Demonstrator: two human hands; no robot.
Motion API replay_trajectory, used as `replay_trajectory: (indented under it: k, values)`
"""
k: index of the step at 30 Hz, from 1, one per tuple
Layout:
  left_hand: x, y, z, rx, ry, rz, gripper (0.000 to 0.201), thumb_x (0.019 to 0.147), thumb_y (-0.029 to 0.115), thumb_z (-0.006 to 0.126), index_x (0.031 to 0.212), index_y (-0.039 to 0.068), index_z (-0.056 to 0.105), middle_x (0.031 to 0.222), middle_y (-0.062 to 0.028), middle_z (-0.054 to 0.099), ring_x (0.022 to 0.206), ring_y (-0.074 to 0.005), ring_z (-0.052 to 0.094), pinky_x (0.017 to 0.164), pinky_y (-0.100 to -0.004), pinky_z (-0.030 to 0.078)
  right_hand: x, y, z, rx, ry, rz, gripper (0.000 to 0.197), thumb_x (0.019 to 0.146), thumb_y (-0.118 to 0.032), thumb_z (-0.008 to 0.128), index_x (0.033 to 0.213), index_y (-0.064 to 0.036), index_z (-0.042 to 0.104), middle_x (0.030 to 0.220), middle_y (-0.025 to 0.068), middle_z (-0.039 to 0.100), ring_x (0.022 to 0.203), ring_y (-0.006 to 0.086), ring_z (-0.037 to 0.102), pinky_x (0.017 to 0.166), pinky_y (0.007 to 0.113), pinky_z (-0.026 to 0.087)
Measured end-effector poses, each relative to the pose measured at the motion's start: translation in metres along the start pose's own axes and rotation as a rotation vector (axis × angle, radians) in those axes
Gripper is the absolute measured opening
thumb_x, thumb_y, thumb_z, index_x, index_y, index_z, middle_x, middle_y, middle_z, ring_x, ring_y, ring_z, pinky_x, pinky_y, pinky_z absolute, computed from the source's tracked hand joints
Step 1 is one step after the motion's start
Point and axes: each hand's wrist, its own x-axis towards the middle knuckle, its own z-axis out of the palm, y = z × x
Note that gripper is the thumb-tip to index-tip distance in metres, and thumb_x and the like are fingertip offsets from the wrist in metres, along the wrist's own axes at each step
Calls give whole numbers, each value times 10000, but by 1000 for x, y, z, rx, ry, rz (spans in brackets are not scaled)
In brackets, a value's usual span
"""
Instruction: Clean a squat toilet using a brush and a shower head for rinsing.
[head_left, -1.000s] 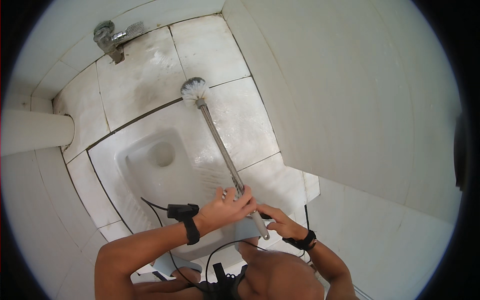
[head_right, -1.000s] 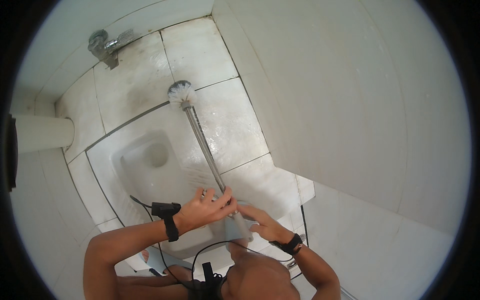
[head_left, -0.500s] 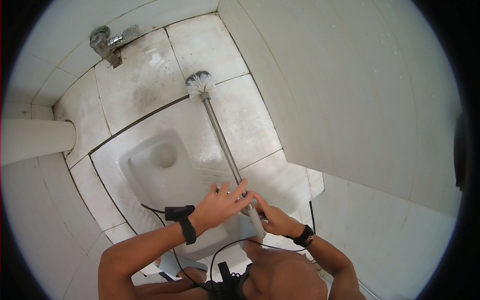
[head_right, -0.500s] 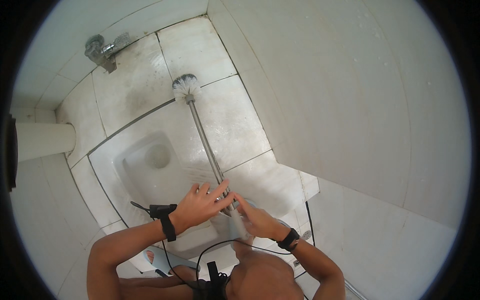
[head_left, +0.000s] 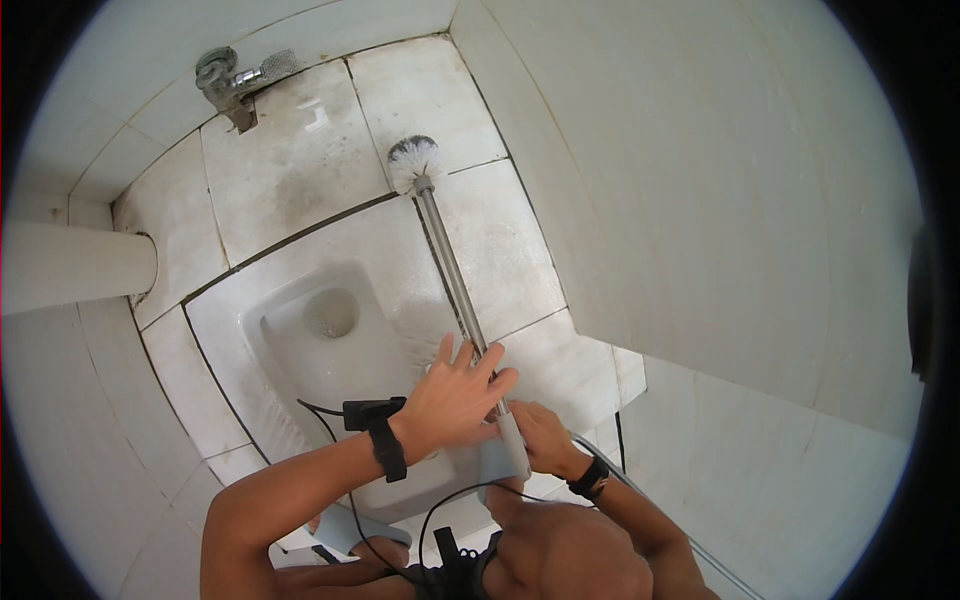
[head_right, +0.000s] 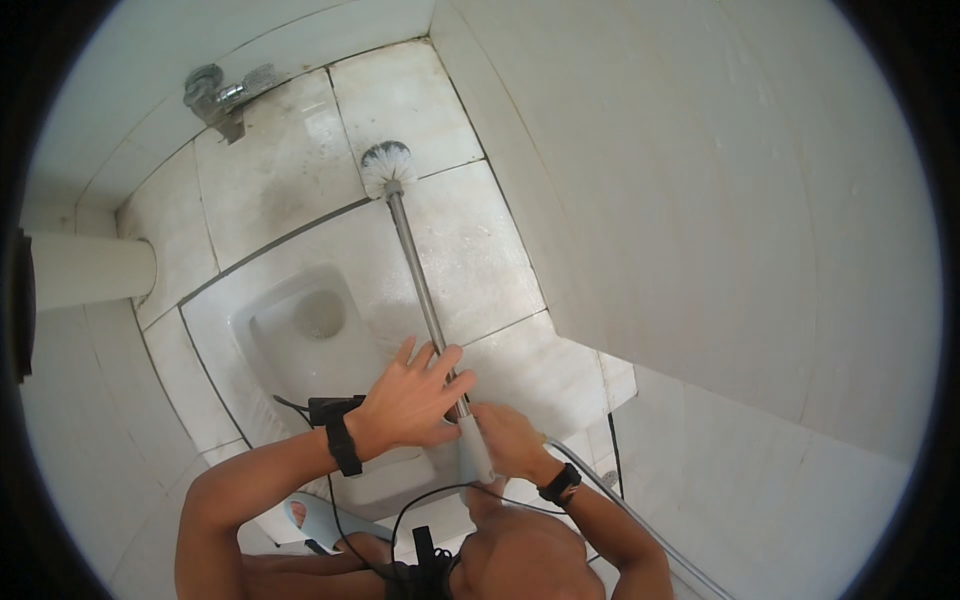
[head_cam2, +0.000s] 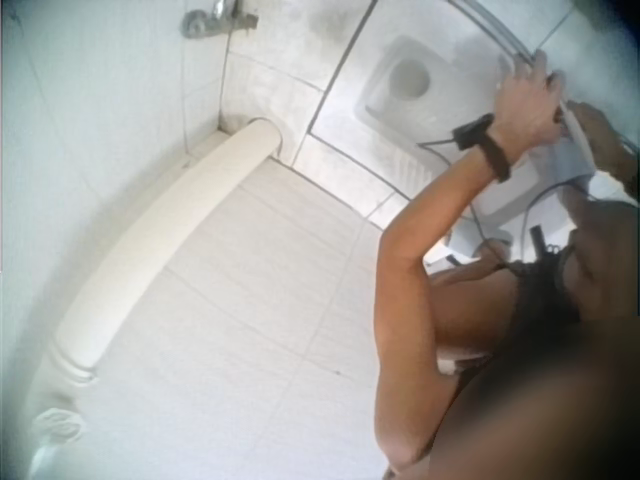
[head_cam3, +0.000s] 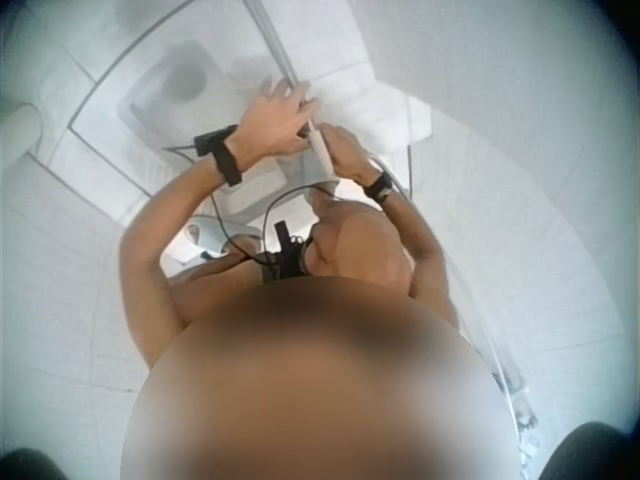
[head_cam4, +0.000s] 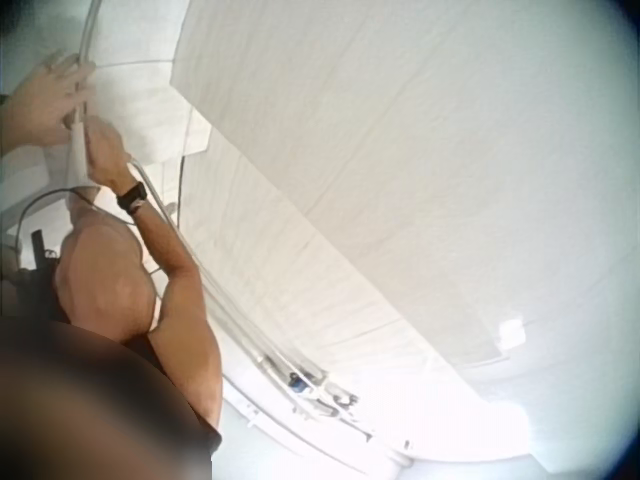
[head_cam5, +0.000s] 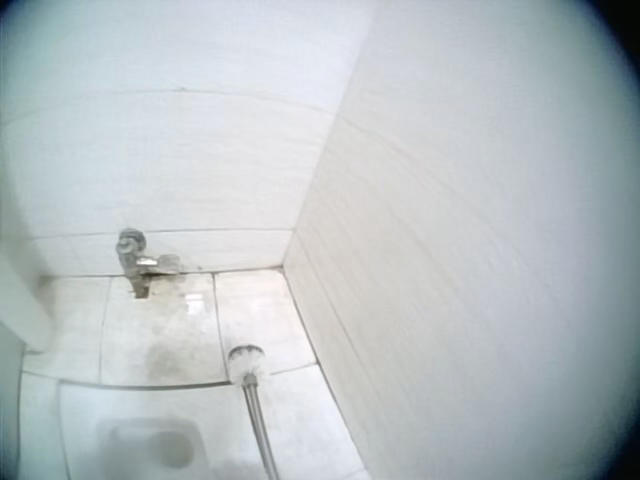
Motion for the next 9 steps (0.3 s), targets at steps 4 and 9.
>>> replay_trajectory:
  k: [4, 9]
  values:
    - [4, -8, -6, 14, 176, -65, 370, 739, 291, 742, 974, 79, 550, 1086, -143, 481, 974, -365, 508, 908, -498, 416, -10, 11, 23, 140, 380, 307, 307, 802, -202, 728, 991, -29, 558, 746, 89, 622, 621, 230, 622, 612, 349, 507]
    - [-23, -37, -23, -1, 250, -61, 328, 759, 275, 739, 975, 96, 568, 1080, -145, 475, 989, -360, 482, 972, -472, 369, -16, 24, 10, 222, 802, 516, 319, 804, -92, 762, 797, -53, 445, 591, -66, 391, 511, 2, 345, 409, 192, 296]
